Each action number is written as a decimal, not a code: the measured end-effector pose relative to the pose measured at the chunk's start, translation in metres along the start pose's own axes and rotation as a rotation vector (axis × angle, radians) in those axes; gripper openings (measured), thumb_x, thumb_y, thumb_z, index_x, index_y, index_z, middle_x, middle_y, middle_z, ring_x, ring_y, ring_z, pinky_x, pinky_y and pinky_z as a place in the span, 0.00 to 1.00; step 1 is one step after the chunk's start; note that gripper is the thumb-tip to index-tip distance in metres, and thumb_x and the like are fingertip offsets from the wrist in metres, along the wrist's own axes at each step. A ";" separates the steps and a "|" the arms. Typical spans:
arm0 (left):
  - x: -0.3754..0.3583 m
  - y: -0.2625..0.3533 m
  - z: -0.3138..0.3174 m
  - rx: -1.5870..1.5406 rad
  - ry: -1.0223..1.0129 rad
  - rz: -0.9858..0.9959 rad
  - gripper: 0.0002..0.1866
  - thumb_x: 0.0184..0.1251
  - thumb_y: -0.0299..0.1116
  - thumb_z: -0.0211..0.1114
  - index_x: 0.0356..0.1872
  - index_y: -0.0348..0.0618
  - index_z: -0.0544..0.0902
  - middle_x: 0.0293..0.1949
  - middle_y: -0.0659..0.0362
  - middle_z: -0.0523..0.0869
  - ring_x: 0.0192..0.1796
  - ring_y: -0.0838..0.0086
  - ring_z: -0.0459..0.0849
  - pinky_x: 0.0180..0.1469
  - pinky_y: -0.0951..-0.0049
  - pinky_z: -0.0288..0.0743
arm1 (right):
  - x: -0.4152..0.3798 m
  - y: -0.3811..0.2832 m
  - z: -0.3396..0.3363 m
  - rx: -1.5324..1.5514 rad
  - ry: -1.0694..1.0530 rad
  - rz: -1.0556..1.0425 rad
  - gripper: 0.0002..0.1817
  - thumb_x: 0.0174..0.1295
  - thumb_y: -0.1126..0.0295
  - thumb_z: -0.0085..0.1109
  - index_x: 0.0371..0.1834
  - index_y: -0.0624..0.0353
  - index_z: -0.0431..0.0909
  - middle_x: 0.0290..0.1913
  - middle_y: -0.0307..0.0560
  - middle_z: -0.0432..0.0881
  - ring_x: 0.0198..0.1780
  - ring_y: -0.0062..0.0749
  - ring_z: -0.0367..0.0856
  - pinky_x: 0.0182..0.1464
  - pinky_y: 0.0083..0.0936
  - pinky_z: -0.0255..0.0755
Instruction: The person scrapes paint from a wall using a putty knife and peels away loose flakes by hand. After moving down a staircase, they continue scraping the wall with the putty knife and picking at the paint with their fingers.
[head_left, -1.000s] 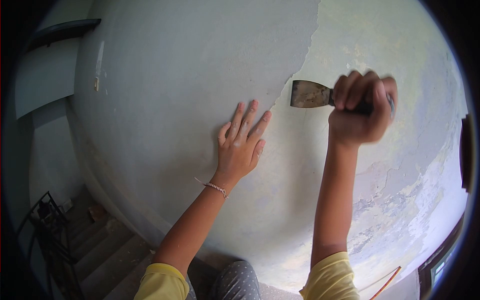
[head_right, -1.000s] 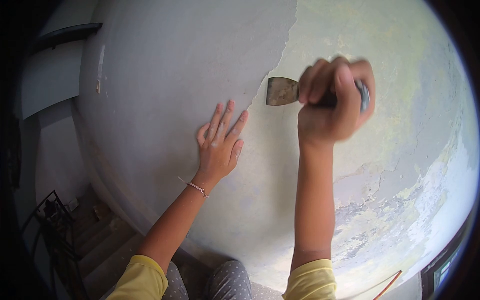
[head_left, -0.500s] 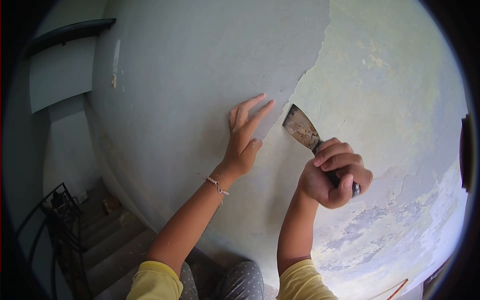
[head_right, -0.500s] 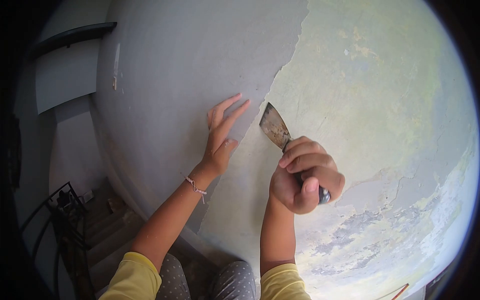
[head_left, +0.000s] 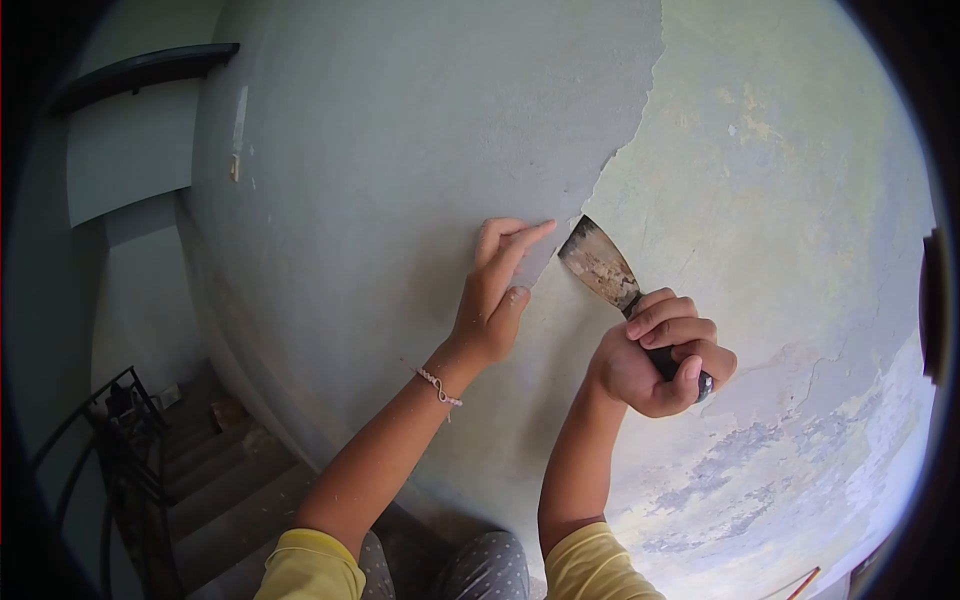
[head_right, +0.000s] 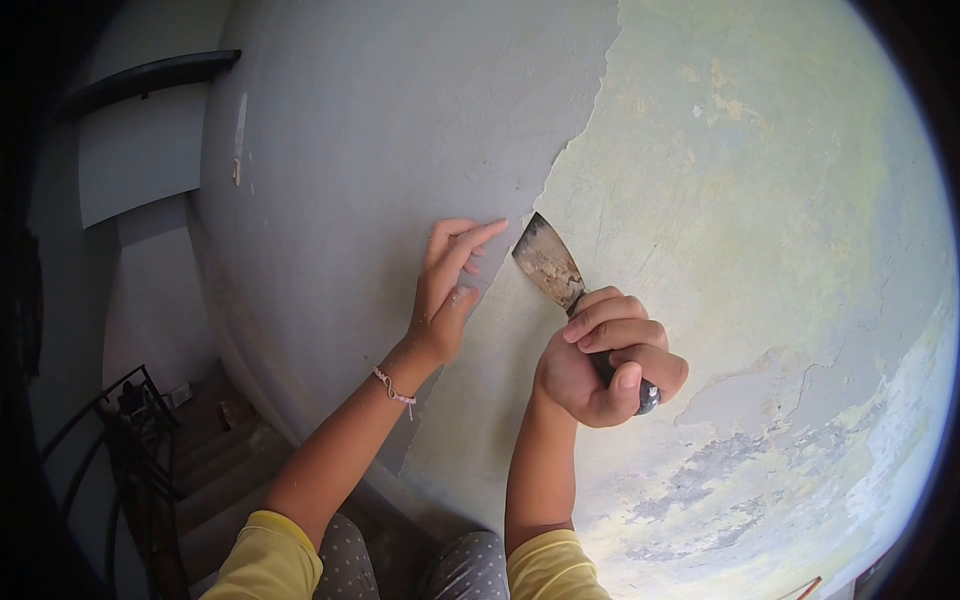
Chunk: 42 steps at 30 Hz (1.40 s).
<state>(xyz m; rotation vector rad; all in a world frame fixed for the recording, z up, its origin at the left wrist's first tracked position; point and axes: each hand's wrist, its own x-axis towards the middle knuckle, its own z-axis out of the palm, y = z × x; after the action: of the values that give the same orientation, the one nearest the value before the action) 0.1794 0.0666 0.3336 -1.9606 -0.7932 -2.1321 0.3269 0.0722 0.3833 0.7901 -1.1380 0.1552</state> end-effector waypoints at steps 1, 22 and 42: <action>0.000 -0.001 0.001 0.006 0.021 0.007 0.34 0.50 0.24 0.47 0.64 0.38 0.77 0.55 0.51 0.73 0.51 0.63 0.73 0.57 0.66 0.70 | -0.001 -0.001 -0.002 0.000 0.001 -0.001 0.15 0.71 0.66 0.49 0.28 0.57 0.58 0.18 0.49 0.66 0.18 0.36 0.70 0.19 0.29 0.63; 0.006 0.010 0.013 0.067 0.116 -0.046 0.28 0.54 0.20 0.46 0.59 0.34 0.77 0.47 0.52 0.77 0.44 0.67 0.77 0.54 0.69 0.74 | 0.024 -0.006 0.005 -0.062 -0.019 0.011 0.11 0.70 0.67 0.45 0.31 0.57 0.60 0.15 0.47 0.64 0.15 0.33 0.66 0.18 0.28 0.61; 0.010 0.012 0.016 0.089 0.129 -0.046 0.25 0.58 0.16 0.45 0.58 0.35 0.77 0.48 0.52 0.76 0.44 0.69 0.76 0.52 0.70 0.75 | 0.004 0.003 0.009 -0.041 -0.021 0.048 0.12 0.67 0.68 0.48 0.29 0.57 0.58 0.15 0.46 0.64 0.16 0.32 0.67 0.19 0.27 0.64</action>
<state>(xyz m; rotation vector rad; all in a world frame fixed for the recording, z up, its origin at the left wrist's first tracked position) 0.1973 0.0668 0.3471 -1.7582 -0.9012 -2.1824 0.3201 0.0679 0.3899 0.7300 -1.1775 0.1633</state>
